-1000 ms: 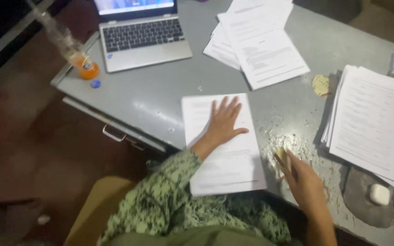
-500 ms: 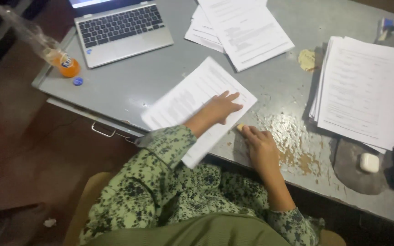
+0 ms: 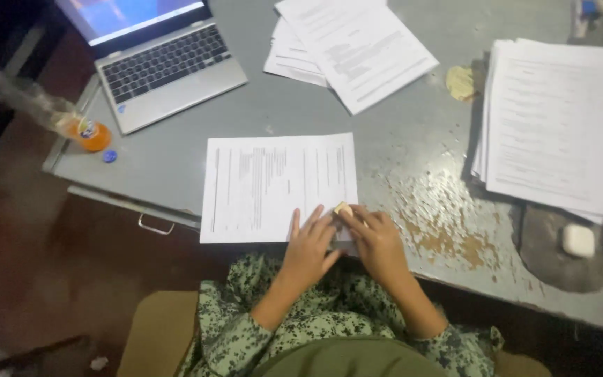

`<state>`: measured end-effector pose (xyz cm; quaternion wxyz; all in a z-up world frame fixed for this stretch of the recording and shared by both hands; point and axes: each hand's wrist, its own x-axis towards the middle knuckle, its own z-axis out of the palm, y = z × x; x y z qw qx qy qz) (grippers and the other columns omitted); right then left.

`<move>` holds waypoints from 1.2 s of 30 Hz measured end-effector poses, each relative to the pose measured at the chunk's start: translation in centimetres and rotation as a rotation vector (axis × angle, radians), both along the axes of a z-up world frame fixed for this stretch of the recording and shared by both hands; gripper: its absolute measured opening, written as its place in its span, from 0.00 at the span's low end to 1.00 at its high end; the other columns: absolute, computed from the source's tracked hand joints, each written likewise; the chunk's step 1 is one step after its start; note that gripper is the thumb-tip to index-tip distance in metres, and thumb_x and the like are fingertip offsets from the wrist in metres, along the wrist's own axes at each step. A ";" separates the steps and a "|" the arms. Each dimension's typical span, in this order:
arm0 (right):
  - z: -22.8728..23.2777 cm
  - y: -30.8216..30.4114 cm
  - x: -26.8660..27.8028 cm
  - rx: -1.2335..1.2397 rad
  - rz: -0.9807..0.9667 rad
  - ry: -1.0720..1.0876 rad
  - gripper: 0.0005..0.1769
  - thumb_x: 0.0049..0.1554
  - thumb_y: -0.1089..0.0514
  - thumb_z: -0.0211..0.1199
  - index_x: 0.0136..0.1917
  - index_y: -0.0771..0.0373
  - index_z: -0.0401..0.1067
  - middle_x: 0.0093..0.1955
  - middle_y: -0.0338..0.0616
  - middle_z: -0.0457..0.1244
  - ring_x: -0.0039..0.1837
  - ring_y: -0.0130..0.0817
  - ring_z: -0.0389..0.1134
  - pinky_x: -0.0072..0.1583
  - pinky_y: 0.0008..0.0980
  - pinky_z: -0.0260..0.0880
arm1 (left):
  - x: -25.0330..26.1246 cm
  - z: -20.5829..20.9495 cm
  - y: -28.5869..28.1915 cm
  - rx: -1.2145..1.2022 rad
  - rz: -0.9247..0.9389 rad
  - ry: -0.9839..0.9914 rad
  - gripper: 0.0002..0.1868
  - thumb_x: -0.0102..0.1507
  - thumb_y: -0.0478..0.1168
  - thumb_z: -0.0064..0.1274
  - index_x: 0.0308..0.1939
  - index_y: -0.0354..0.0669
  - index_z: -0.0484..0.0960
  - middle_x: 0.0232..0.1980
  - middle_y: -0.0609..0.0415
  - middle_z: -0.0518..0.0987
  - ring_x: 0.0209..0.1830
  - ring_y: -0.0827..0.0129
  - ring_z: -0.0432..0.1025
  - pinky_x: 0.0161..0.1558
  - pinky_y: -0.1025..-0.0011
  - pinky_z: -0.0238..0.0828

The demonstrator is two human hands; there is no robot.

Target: Sorting and organizing a stack of printed documents on a desk

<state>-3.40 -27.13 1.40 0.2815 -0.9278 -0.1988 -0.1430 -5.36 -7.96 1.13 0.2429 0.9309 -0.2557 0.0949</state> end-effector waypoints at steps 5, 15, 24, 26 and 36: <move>0.1 3.0 0.2 -0.051 0.078 -0.067 0.26 0.54 0.62 0.63 0.66 0.48 0.76 0.68 0.45 0.66 0.52 0.48 0.68 0.52 0.42 0.73 | -4.0 -3.2 -1.1 -0.009 0.170 -0.171 0.19 0.63 0.44 0.58 0.52 0.34 0.78 0.64 0.39 0.73 0.70 0.43 0.64 0.68 0.35 0.53; 1.0 6.8 1.6 0.068 0.128 -0.022 0.26 0.53 0.64 0.60 0.66 0.54 0.76 0.71 0.52 0.64 0.50 0.53 0.66 0.50 0.44 0.72 | -4.6 -11.8 -0.9 -0.249 0.120 -0.272 0.14 0.67 0.43 0.54 0.51 0.39 0.81 0.61 0.37 0.74 0.69 0.36 0.66 0.66 0.33 0.57; 0.8 5.9 4.3 0.008 0.139 0.044 0.27 0.56 0.64 0.57 0.69 0.54 0.74 0.72 0.54 0.63 0.49 0.53 0.66 0.48 0.43 0.71 | -3.6 -9.7 -2.0 -0.230 0.258 -0.408 0.05 0.68 0.38 0.53 0.40 0.49 0.84 0.52 0.46 0.81 0.61 0.44 0.75 0.63 0.43 0.64; 1.1 5.7 5.3 -0.014 0.071 0.029 0.25 0.55 0.67 0.59 0.66 0.57 0.76 0.69 0.58 0.65 0.48 0.54 0.67 0.46 0.44 0.69 | -4.0 -11.5 -2.1 -0.199 0.263 -0.423 0.07 0.69 0.39 0.51 0.41 0.51 0.84 0.52 0.49 0.82 0.61 0.45 0.76 0.63 0.45 0.64; 0.3 3.7 15.8 -0.111 -0.077 -0.003 0.23 0.62 0.63 0.57 0.69 0.51 0.76 0.74 0.47 0.62 0.55 0.48 0.64 0.53 0.41 0.65 | -2.8 -8.6 -1.9 -0.168 0.307 -0.500 0.18 0.73 0.39 0.39 0.61 0.59 0.81 0.64 0.53 0.80 0.65 0.54 0.74 0.72 0.50 0.52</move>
